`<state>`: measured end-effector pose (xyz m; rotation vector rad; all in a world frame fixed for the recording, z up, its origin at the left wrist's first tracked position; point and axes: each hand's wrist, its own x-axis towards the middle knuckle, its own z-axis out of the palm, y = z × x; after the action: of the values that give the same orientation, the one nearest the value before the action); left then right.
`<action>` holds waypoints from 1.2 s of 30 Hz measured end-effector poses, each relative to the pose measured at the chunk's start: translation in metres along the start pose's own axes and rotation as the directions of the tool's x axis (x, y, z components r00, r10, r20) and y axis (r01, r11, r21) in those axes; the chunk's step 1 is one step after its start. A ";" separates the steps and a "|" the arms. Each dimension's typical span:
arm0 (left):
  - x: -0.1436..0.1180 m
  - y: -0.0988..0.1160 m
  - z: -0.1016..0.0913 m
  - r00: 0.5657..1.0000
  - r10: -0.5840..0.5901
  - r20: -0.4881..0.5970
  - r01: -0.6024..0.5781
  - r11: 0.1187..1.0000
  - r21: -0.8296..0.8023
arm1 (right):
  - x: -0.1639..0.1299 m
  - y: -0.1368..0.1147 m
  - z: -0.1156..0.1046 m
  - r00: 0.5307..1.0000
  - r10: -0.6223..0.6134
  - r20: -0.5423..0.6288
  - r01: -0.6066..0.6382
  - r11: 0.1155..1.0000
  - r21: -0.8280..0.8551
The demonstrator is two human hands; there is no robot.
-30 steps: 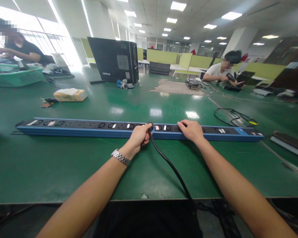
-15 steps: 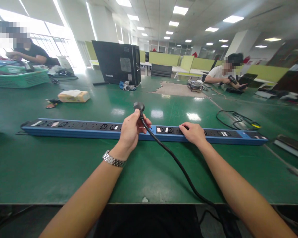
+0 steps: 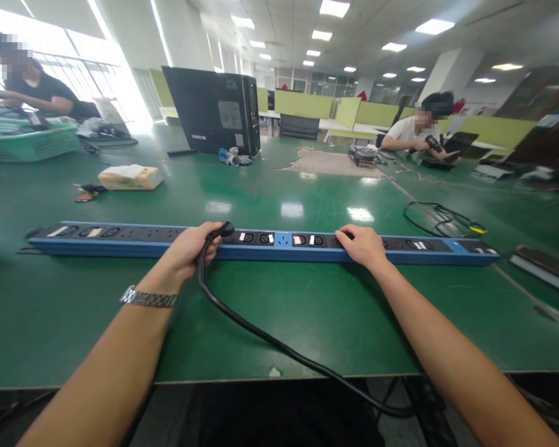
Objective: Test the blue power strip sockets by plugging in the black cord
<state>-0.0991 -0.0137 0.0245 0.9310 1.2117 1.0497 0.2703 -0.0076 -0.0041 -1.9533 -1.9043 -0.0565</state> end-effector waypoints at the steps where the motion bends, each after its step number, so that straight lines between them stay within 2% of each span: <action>1: 0.000 -0.001 0.002 0.999 0.003 -0.039 -0.001 0.999 0.050 | 0.000 0.000 0.000 1.000 -0.004 0.002 0.004 1.000 0.003; 10: -0.003 -0.009 0.006 0.975 0.096 -0.200 -0.028 0.948 0.318 | 0.000 0.001 0.001 1.000 -0.024 0.002 0.024 1.000 0.017; 14: -0.006 -0.015 0.011 0.961 0.173 -0.215 -0.079 0.918 0.389 | 0.000 0.001 0.001 1.000 -0.028 0.002 0.028 0.999 0.018; 18: -0.003 -0.020 0.013 0.944 0.251 -0.213 -0.172 0.927 0.332 | 0.000 0.002 0.001 1.000 -0.023 0.012 0.023 1.000 0.009; 23: -0.001 -0.023 0.013 0.937 0.244 -0.250 -0.166 0.940 0.297 | 0.000 0.002 0.002 1.000 -0.028 0.007 0.028 1.000 0.012; 26: -0.001 -0.021 0.013 0.928 0.287 -0.238 -0.226 0.940 0.254 | 0.000 0.002 0.001 0.999 -0.036 0.004 0.036 0.999 0.016; 30: -0.004 -0.014 0.011 0.856 0.418 -0.304 -0.400 0.908 0.122 | 0.000 0.001 0.000 0.999 -0.031 0.007 0.031 0.999 0.019; 32: -0.006 -0.010 0.011 0.834 0.431 -0.346 -0.434 0.898 0.072 | 0.000 0.001 -0.001 1.000 -0.026 0.010 0.025 0.999 0.020; 34: -0.007 -0.009 0.012 0.843 0.409 -0.349 -0.419 0.907 0.051 | -0.001 0.001 -0.001 1.000 -0.024 0.012 0.024 0.999 0.021; 36: -0.007 -0.011 0.012 0.872 0.368 -0.322 -0.369 0.927 0.061 | -0.001 0.001 -0.001 1.000 -0.027 0.011 0.026 0.999 0.022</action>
<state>-0.0860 -0.0232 0.0178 1.0392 1.3320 1.5618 0.2710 -0.0084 -0.0037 -1.9181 -1.9302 -0.0313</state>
